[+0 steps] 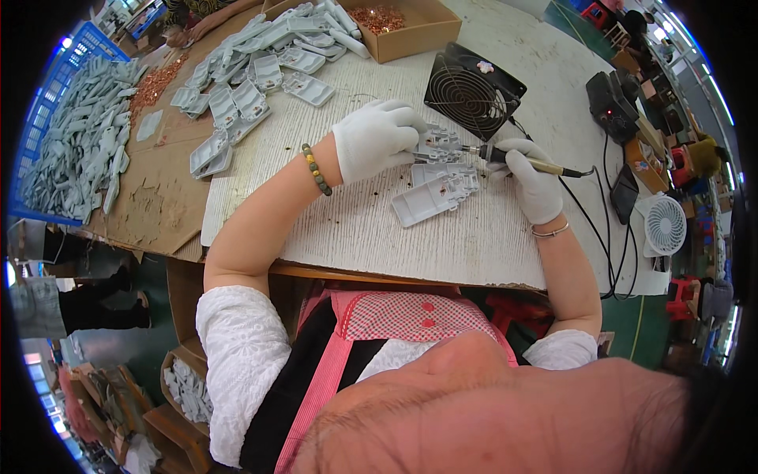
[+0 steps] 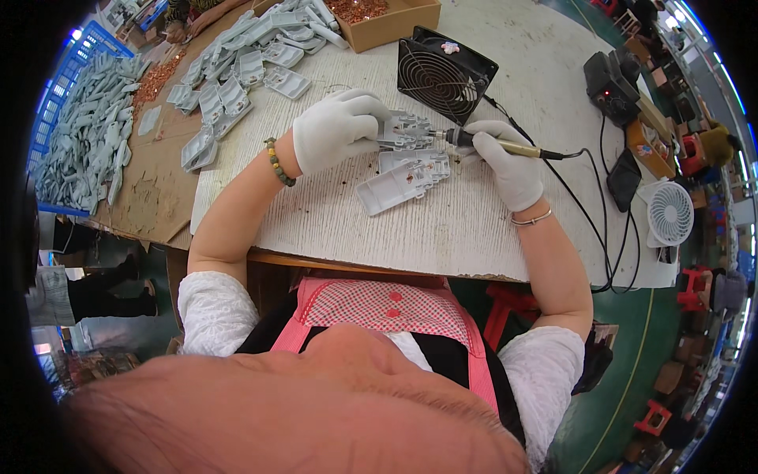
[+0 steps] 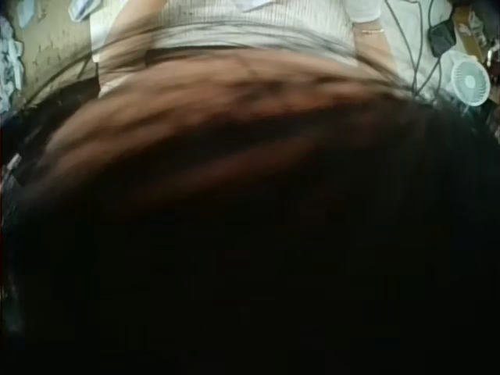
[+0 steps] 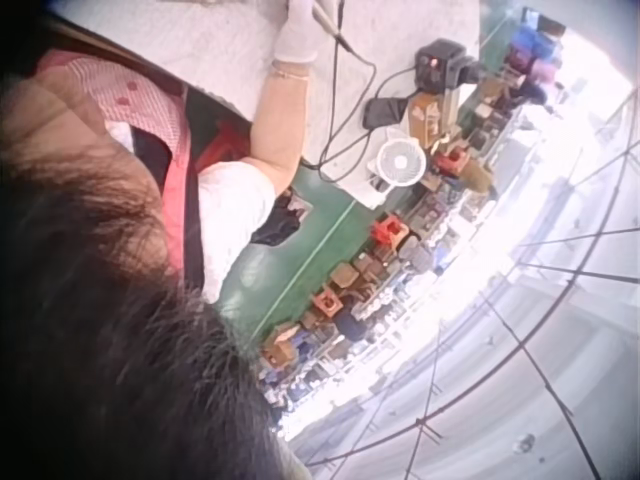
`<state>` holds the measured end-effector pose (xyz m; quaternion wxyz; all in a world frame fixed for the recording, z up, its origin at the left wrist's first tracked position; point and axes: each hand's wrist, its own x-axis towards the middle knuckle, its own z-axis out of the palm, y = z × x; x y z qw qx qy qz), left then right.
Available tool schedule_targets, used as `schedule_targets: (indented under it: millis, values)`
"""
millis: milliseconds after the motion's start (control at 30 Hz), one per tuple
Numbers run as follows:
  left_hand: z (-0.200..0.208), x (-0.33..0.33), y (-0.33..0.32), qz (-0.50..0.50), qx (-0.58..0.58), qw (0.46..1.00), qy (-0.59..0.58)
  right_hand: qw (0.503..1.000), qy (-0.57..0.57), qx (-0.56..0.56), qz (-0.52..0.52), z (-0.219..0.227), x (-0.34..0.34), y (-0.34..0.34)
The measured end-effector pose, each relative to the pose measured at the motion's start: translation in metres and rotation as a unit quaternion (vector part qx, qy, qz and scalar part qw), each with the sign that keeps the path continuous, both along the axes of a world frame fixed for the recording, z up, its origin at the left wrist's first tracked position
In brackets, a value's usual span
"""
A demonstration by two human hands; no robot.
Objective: Soldering electronic components onto small plastic parts at a factory workstation.
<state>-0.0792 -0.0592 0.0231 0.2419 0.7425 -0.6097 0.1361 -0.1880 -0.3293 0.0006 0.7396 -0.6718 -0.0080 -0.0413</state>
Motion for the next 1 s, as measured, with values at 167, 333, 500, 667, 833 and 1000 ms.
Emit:
schedule_targets:
  millis: [167,333,500,667,833,1000]
  values:
    - [-0.001,-0.002,0.0,0.001,0.003,1.0,-0.003,1.0,0.002,0.004,0.006,0.0,-0.002,0.001]
    - [-0.001,-0.003,0.0,-0.001,0.0,1.0,0.001,1.0,0.003,0.001,0.007,0.0,-0.004,0.002]
    - [0.0,0.002,-0.007,-0.013,-0.007,1.0,-0.003,1.0,-0.005,-0.025,-0.001,0.002,-0.002,-0.004]
    - [-0.001,0.008,0.0,0.0,-0.004,1.0,-0.022,0.996,-0.041,0.057,-0.051,-0.001,0.012,-0.002]
    - [-0.001,-0.006,0.011,0.045,-0.01,0.999,0.022,0.995,0.017,0.095,-0.014,-0.016,0.015,-0.007]
    - [-0.002,-0.023,-0.01,0.022,-0.012,0.999,0.023,0.989,0.063,0.063,-0.117,-0.014,0.001,-0.018]
